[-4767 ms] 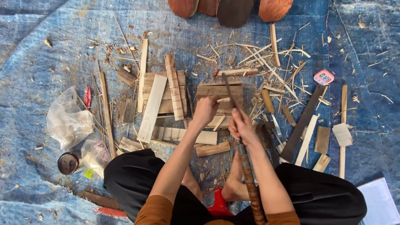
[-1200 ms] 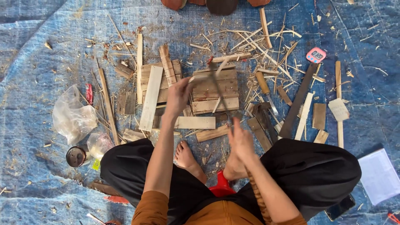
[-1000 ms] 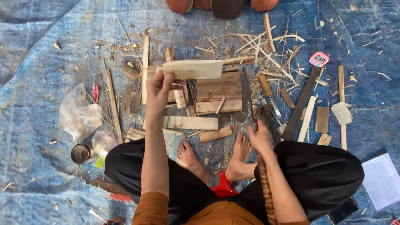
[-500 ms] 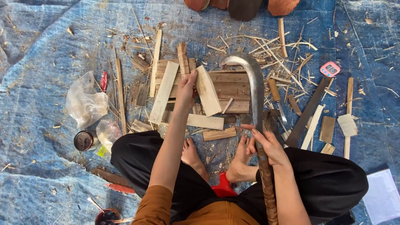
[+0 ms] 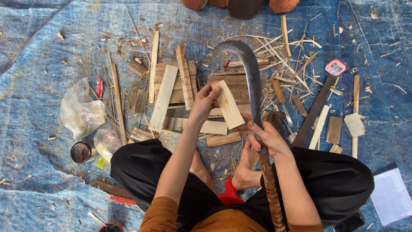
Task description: Splitting and shaving small wooden blocks into thin strips using a hammer and a sickle.
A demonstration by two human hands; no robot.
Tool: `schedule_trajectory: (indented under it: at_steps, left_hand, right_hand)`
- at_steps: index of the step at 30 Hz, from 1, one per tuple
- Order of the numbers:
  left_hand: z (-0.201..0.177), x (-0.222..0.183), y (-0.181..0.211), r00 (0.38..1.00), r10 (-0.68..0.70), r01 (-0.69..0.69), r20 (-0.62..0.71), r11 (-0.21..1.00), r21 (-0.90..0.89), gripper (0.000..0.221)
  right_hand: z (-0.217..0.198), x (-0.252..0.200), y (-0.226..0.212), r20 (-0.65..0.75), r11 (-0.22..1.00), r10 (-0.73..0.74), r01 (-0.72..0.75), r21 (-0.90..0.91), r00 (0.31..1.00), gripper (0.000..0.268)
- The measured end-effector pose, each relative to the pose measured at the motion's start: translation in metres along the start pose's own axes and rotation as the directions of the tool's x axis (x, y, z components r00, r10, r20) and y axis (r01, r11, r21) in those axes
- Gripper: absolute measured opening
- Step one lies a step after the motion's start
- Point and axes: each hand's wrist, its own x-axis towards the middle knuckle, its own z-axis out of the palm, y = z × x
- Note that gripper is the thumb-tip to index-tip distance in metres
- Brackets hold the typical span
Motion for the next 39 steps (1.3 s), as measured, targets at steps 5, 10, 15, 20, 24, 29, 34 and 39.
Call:
schedule_trajectory:
  at_steps: [5,10,15,20,24,29,34,39]
  left_hand:
    - [0.020,-0.025,0.027,0.978,0.027,-0.032,0.206,0.999,0.021,0.047]
    - [0.022,-0.032,0.033,0.934,0.037,-0.008,0.356,0.996,-0.085,0.052]
    - [0.039,-0.046,0.026,0.934,0.008,0.024,0.357,0.996,-0.083,0.060]
    - [0.050,-0.049,0.005,0.946,-0.060,0.071,0.319,0.997,-0.022,0.069]
    - [0.050,-0.046,0.007,0.951,-0.065,0.075,0.301,0.997,-0.023,0.075]
    - [0.047,-0.042,0.008,0.962,-0.010,-0.002,0.272,0.999,0.041,0.076]
    - [0.038,-0.036,0.022,0.951,-0.034,0.049,0.307,0.998,-0.040,0.061]
    - [0.012,-0.017,0.011,0.933,-0.111,0.172,0.342,0.973,-0.152,0.057]
  right_hand:
    - [-0.034,0.023,0.048,-0.189,0.995,0.056,-0.039,0.094,0.980,0.016]
    - [-0.044,0.027,0.062,-0.196,0.988,0.099,-0.072,0.140,0.976,0.011]
    - [-0.051,0.031,0.075,-0.161,0.964,0.141,-0.098,0.247,0.977,0.008]
    - [-0.032,0.026,0.054,-0.070,0.908,0.154,-0.113,0.404,0.986,0.008]
    - [-0.029,0.026,0.049,-0.057,0.903,0.134,-0.098,0.417,0.989,0.006]
    - [-0.002,0.014,0.016,-0.076,0.908,0.106,-0.065,0.413,0.992,0.009]
    - [0.006,0.008,-0.001,-0.145,0.954,0.093,-0.047,0.296,0.985,0.013]
    - [0.008,0.006,-0.013,-0.138,0.998,0.048,-0.042,0.043,0.989,0.021]
